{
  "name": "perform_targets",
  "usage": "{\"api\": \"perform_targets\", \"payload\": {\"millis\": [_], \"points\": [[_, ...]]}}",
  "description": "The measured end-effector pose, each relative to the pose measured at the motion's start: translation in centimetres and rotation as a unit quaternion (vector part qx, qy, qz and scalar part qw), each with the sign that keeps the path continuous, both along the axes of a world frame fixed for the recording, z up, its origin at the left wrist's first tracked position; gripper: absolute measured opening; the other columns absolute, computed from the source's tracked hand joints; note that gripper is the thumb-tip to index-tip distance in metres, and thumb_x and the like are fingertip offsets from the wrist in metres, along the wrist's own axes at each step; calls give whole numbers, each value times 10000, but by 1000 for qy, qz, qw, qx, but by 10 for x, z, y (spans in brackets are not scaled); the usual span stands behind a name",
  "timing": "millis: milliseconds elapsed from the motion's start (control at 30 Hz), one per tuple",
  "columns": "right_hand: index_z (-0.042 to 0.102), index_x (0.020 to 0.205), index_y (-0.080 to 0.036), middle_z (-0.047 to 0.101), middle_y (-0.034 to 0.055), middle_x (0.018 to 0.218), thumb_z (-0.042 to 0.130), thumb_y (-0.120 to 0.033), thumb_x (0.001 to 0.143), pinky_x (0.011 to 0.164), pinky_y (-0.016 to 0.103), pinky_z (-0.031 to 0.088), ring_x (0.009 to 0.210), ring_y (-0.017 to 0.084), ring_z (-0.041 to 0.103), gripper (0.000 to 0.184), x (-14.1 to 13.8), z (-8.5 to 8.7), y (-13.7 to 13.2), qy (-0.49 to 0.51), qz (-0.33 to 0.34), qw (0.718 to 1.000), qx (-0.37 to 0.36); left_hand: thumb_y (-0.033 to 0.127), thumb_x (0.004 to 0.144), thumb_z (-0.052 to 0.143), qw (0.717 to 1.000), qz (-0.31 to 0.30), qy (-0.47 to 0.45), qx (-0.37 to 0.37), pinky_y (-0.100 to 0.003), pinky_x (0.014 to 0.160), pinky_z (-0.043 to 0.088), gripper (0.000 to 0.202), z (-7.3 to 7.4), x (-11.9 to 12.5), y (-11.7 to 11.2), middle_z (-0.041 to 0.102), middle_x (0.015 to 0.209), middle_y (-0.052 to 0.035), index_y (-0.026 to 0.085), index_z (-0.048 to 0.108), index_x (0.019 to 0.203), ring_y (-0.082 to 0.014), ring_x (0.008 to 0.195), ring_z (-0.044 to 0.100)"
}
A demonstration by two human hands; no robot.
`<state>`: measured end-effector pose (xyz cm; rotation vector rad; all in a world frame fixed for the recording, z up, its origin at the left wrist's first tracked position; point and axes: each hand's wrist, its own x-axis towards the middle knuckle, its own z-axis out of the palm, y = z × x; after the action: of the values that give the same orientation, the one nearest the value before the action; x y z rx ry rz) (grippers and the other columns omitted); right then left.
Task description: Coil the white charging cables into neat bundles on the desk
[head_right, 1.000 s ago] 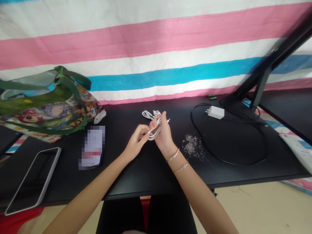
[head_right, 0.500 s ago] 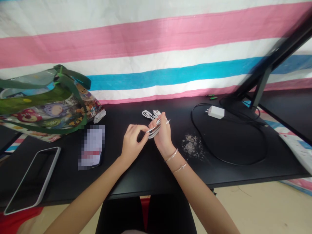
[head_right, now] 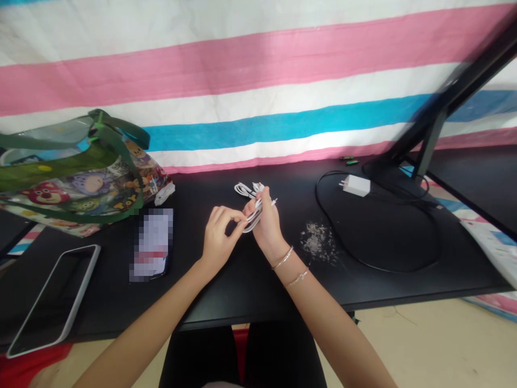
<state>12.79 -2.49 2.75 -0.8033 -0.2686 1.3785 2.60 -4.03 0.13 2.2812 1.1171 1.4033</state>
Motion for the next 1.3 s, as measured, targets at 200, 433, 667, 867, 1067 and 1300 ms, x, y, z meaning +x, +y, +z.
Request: {"api": "perform_targets", "payload": {"millis": [200, 433, 667, 867, 1067, 1300], "points": [[365, 587, -214, 335, -112, 367, 570, -574, 813, 368, 174, 336, 340, 60, 371, 472, 1, 4, 1, 14, 3, 1000, -14, 319, 945, 440, 1000, -21, 6, -10, -285, 670, 403, 257, 0, 0, -1, 628, 712, -1, 206, 571, 756, -151, 692, 515], [345, 559, -208, 289, -115, 347, 574, -551, 823, 368, 158, 332, 319, 49, 320, 490, 9, 5, 7, 34, -20, 998, -41, 313, 952, 415, 998, -54, 24, 11, -278, 662, 412, 271, 2, -1, -2, 635, 700, -7, 204, 577, 764, -150, 677, 520], [379, 588, -216, 300, -122, 350, 607, -559, 792, 364, 163, 333, 324, 52, 341, 459, 5, -4, 6, 4, -24, 999, -24, 373, 918, 488, 995, -17, 96, -22, -257, 629, 395, 242, 1, -2, 1, 609, 638, 9, 210, 655, 853, -147, 649, 503], [391, 606, -215, 329, -123, 359, 649, -569, 748, 343, 153, 316, 322, 48, 368, 461, 5, -5, 5, -6, -21, 999, -39, 352, 906, 521, 992, 17, 124, -34, -248, 584, 361, 209, 3, -3, 0, 597, 586, 23, 253, 702, 872, -148, 638, 481], [392, 624, -220, 343, -125, 375, 667, -578, 724, 335, 154, 327, 325, 52, 384, 463, 5, -8, 7, -13, -20, 999, -31, 280, 902, 526, 992, -4, 98, -80, -251, 644, 415, 157, 5, -3, 0, 678, 715, 15, 245, 677, 879, -160, 722, 529], [353, 574, -212, 316, -114, 361, 592, -489, 830, 328, 141, 307, 310, 47, 345, 446, 4, -3, 7, 46, 14, 997, -68, 200, 891, 508, 991, -55, -5, -126, -290, 762, 478, 129, 3, -3, 1, 706, 865, -22, 219, 619, 827, -180, 859, 576]]}}
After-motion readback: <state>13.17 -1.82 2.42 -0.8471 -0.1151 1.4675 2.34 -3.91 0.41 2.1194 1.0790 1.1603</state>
